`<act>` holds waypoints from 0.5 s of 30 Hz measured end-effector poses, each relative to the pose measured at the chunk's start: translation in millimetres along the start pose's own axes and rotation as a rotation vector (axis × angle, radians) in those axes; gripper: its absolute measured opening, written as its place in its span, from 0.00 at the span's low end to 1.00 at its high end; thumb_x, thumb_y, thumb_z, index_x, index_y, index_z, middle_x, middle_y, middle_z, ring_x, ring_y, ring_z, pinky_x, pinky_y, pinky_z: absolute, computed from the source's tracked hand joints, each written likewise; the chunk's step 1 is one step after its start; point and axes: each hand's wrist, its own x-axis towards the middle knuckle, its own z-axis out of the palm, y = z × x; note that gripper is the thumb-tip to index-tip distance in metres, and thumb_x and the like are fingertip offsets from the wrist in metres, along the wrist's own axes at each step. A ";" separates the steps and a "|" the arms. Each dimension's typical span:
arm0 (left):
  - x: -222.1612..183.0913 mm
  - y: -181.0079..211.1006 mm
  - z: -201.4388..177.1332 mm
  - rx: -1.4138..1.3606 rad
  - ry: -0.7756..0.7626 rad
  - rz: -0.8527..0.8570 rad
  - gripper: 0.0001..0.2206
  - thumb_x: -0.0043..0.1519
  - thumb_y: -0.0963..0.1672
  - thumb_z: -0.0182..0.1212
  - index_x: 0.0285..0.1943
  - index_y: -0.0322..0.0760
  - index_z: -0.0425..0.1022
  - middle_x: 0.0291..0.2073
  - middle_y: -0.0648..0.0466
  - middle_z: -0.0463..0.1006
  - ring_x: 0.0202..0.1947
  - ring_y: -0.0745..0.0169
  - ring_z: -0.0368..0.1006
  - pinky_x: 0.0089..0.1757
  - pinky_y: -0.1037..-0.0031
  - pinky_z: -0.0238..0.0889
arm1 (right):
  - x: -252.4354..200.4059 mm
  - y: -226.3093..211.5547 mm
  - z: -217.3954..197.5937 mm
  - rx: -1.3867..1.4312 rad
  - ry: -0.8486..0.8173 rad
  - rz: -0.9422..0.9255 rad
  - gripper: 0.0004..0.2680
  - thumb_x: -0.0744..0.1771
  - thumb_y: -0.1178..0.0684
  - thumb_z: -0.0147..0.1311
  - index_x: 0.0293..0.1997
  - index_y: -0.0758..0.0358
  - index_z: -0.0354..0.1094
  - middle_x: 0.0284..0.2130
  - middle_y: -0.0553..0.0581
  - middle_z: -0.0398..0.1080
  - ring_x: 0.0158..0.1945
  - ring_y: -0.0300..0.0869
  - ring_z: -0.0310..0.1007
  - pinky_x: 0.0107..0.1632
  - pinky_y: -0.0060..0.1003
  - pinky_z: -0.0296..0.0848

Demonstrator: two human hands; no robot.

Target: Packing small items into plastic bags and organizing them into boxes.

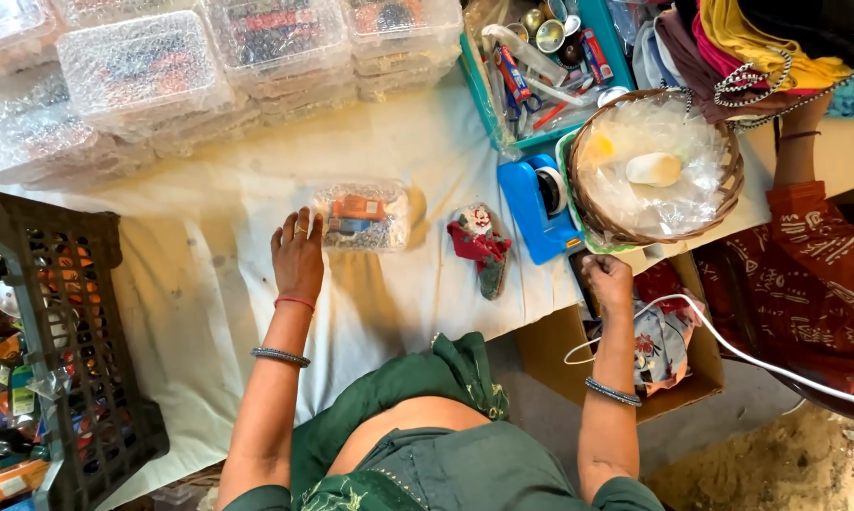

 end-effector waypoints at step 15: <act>0.0 10.7 4.8 -0.009 0.118 -0.021 0.20 0.61 0.39 0.55 0.63 0.37 0.74 0.50 0.53 0.75 0.51 0.55 0.69 0.44 0.64 0.65 | 39.7 33.7 13.0 -0.782 0.255 -0.238 0.11 0.63 0.48 0.64 0.40 0.65 0.81 0.32 0.72 0.77 0.38 0.61 0.78 0.48 0.51 0.76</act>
